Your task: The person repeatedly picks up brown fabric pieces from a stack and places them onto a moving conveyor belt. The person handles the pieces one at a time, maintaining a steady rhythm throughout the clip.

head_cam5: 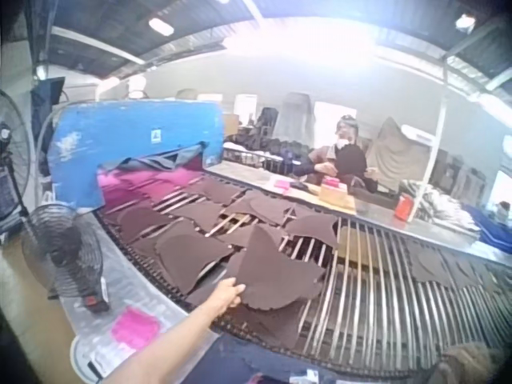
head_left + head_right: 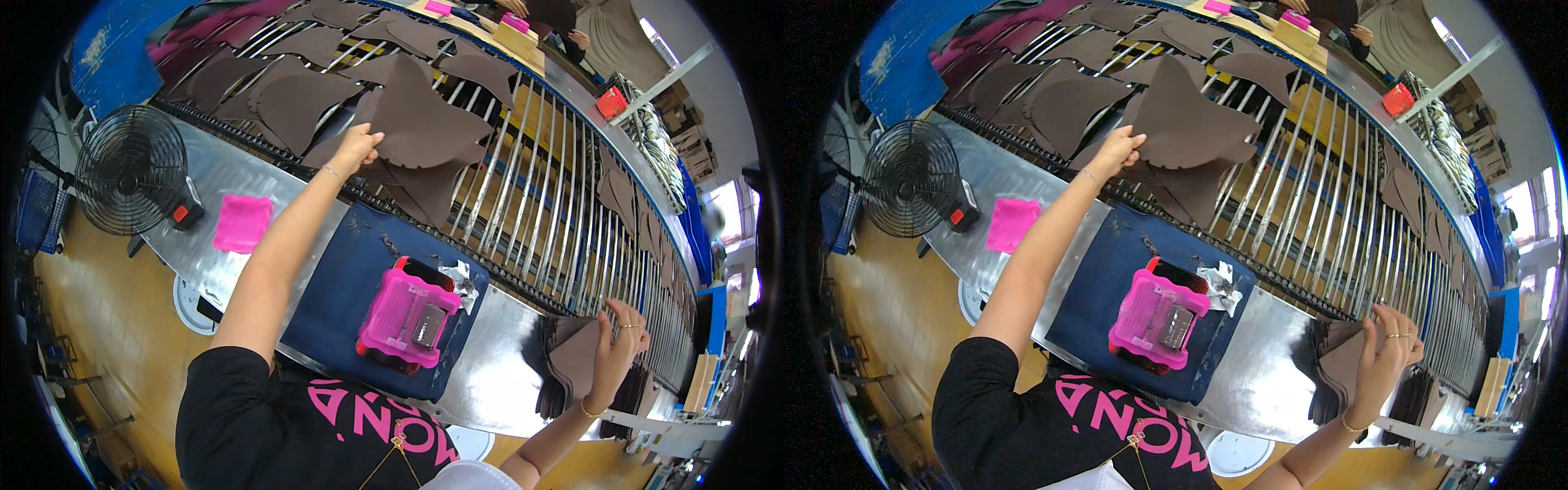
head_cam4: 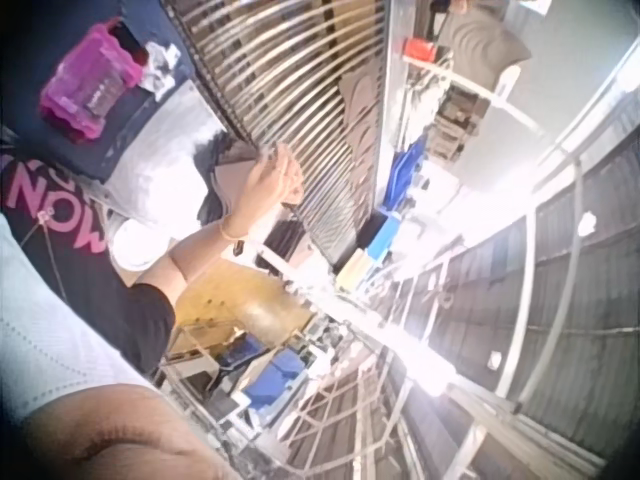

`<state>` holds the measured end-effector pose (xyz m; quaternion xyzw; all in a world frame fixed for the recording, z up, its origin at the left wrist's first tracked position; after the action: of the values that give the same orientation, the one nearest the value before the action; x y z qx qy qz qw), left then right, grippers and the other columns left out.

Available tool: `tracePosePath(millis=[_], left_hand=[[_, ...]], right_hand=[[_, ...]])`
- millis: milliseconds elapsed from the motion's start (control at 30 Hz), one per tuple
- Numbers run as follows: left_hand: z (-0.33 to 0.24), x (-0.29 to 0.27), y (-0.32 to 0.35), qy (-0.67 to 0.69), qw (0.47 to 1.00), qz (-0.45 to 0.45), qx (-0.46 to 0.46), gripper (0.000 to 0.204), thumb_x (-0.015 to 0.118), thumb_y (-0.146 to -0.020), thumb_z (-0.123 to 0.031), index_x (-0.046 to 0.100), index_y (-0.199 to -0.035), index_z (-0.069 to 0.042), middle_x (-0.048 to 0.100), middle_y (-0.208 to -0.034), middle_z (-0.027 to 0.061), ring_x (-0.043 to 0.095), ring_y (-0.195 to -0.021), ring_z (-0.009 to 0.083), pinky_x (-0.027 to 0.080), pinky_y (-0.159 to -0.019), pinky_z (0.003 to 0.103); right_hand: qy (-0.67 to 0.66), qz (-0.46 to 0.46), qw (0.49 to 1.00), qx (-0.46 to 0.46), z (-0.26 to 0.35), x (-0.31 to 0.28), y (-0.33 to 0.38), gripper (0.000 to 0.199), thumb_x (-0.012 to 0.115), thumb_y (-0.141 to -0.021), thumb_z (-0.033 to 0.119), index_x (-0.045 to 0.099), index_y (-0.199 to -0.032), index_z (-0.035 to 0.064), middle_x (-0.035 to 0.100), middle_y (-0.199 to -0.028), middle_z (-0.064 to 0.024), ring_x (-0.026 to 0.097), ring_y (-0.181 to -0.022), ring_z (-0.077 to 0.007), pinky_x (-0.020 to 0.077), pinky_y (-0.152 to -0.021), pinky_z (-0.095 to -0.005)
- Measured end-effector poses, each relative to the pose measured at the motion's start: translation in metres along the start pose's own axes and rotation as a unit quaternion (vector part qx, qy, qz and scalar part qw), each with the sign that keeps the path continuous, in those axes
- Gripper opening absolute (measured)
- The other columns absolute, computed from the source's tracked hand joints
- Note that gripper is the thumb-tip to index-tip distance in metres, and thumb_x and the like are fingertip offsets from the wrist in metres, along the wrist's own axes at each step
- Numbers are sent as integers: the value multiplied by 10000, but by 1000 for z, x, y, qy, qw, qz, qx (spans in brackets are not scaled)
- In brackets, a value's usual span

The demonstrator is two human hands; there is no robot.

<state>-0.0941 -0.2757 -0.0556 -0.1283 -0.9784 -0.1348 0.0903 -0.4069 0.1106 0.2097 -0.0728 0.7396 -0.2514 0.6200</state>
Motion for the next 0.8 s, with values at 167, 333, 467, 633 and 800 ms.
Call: tracePosePath(millis=[167, 333, 467, 633, 800], left_hand=[[14, -13, -10, 8, 1000, -18, -21, 59, 541, -905, -78, 493, -910, -45, 435, -669, 1, 415, -442, 86, 267, -366, 236], [19, -15, -11, 12, 999, -30, -42, 42, 531, -907, -71, 498, -909, -44, 446, -681, 4, 429, -446, 90, 274, -366, 237], [26, -23, -17, 10, 998, -33, -55, 50, 535, -900, -65, 491, -887, -46, 454, -685, 10, 440, -445, 95, 284, -364, 242], [37, -33, -26, -46, 994, -66, -71, 260, 561, -882, -71, 483, -1106, 34, 552, -769, 80, 521, -470, 126, 356, -365, 255], [25, -30, -19, -115, 985, -110, -70, 608, 581, -864, -63, 275, -1355, 125, 610, -971, 208, 621, -511, 180, 452, -374, 258]], right_hand=[[-20, 56, 995, 81, -13, 11, 30, 180, 619, -843, 195, 638, -975, 74, 630, -1000, -41, 529, -1010, -208, 266, -944, -366], [-49, 72, 991, 100, -13, 18, 42, 182, 617, -847, 213, 637, -979, 89, 629, -993, -34, 520, -1020, -199, 242, -962, -375], [-38, 75, 993, 85, -8, 21, 43, 175, 614, -853, 212, 635, -978, 92, 632, -993, -32, 522, -1025, -192, 247, -963, -374], [-43, 87, 991, 88, -5, 22, 44, 177, 616, -850, 211, 634, -977, 88, 636, -992, -33, 530, -1026, -189, 253, -967, -371], [-33, 95, 991, 90, -7, 23, 53, 182, 616, -849, 212, 633, -983, 89, 635, -986, -34, 532, -1022, -186, 258, -965, -363]])
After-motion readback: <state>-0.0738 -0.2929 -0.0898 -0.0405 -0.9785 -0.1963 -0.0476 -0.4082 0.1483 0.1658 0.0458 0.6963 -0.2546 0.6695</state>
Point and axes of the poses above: each hand's wrist, its own y-axis away from the middle knuckle, its own x-axis out of the palm, z = x × y, the point moved 5 cm from there along -y, towards the middle knuckle
